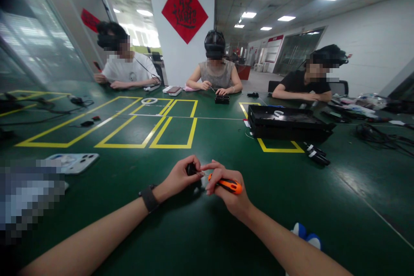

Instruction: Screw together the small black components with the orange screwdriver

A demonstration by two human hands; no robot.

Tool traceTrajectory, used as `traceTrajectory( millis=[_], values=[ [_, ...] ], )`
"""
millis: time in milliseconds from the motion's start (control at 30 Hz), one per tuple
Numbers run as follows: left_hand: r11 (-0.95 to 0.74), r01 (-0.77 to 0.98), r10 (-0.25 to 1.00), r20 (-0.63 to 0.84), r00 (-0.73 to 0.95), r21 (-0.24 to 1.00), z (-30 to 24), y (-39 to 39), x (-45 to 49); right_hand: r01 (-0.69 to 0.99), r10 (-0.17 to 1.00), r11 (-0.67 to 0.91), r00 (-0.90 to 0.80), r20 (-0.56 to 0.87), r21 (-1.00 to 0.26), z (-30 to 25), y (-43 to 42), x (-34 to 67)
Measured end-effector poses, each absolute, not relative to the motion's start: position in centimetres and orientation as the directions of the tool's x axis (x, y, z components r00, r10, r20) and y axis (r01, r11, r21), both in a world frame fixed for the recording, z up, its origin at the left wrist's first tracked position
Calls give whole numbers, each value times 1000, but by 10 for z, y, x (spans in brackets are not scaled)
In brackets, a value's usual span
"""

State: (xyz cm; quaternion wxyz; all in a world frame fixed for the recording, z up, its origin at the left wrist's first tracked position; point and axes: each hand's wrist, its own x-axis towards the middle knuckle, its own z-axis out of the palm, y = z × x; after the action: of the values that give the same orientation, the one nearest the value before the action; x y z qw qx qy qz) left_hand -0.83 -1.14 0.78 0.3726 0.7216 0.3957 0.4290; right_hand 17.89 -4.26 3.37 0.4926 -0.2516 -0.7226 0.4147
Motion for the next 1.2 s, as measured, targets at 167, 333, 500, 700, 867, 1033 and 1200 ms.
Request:
traceTrajectory(
  millis=[167,333,500,700,867,1033,1200],
  values=[
    [-404,266,895,318,312,875,7,-10,-9,55,766,576,-385,515,-815,36,-37,183],
    [-396,283,902,312,300,873,7,-9,-9,231,821,554,-309,480,-800,39,-34,186],
    [-393,280,907,318,278,876,7,-7,-10,254,850,518,-262,458,-817,36,-38,183],
    [-379,281,917,318,240,882,8,-5,-11,249,857,515,-170,486,-820,39,-36,181],
    [-363,282,927,311,210,888,6,-3,-14,188,885,460,-170,433,-868,38,-28,186],
    [-356,268,932,318,177,895,4,-2,-17,130,914,378,-208,348,-917,29,-19,189],
    [-365,223,930,346,122,904,2,-2,-18,309,943,324,-181,279,-894,25,-15,193]
  ],
)
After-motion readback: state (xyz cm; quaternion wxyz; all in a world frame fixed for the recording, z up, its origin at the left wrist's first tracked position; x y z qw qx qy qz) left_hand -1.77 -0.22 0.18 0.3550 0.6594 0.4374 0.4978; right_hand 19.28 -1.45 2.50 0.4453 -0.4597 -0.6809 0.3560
